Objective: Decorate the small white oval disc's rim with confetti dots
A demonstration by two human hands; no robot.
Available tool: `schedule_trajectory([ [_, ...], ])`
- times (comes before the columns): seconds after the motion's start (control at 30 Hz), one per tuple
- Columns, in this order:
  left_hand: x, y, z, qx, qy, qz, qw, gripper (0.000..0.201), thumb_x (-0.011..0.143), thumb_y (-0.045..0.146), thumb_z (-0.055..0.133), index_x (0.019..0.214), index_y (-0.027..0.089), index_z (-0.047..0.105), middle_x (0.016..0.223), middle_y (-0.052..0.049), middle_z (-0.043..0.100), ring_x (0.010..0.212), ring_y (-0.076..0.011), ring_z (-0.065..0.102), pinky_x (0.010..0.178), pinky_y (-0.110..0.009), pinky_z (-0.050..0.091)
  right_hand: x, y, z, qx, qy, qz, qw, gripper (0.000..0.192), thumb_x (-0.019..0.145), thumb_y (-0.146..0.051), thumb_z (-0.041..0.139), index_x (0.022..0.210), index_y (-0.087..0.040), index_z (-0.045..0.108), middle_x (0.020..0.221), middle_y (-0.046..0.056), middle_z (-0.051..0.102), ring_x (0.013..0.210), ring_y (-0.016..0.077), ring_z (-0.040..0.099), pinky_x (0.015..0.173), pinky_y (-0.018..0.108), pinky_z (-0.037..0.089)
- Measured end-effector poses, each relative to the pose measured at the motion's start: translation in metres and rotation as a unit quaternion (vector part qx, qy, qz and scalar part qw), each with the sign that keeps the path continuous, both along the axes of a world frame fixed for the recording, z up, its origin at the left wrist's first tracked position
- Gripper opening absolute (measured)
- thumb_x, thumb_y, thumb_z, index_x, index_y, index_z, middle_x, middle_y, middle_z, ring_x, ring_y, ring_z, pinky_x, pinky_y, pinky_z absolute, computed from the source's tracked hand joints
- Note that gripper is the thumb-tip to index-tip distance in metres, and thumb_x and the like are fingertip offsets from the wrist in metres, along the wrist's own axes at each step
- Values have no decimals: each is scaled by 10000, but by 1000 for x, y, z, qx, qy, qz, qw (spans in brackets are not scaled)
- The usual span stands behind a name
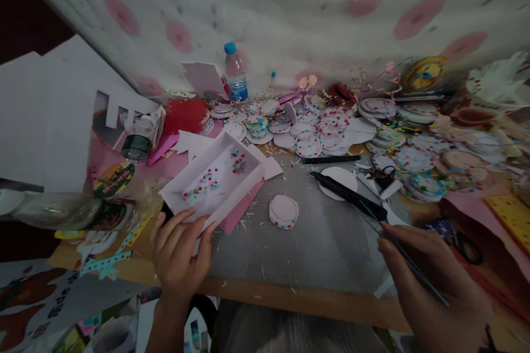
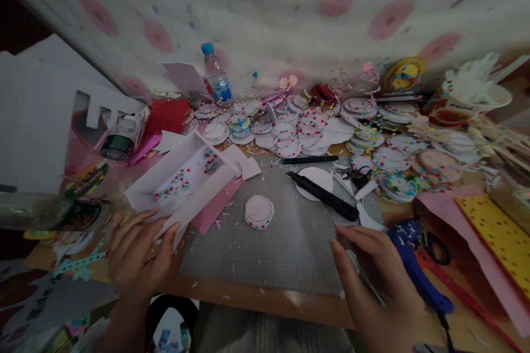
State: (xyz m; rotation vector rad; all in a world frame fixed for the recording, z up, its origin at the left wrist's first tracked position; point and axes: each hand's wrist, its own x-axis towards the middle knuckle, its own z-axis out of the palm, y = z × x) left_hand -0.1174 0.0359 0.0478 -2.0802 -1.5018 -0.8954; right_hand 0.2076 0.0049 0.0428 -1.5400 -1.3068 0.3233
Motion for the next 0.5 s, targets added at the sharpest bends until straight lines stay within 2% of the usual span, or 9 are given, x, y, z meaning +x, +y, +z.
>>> schedule_trajectory([
  [0.07,1,-4,8,-5,8,-11,1000,149,796,134,678,916,202,620,716,-23,676,801,-218,657,1029,-488,366,1,3,1,15,-23,5,1000,167,772,-223,698,933,-267,685,918,47,663,859,225,634,780,366,519],
  [0.17,3,-8,16,-18,5,-8,1000,117,810,146,651,908,197,612,690,-18,644,698,-196,620,974,-474,406,1,3,3,-10,-18,-8,1000,160,780,-251,693,939,-261,688,891,52,675,835,233,649,799,383,532],
  [0.33,2,-11,25,-24,18,-27,999,104,802,140,658,888,179,616,637,-15,616,634,-190,583,859,-439,440,2,1,3,-51,42,-32,997,159,766,-317,708,912,-257,693,964,55,697,905,237,662,829,370,548],
  [0.5,6,-20,40,-16,80,-55,995,149,782,127,693,915,175,645,610,6,629,623,-173,587,854,-411,406,3,-1,1,-94,112,-29,989,176,735,-319,740,889,-250,689,1008,51,708,953,226,669,879,343,535],
])
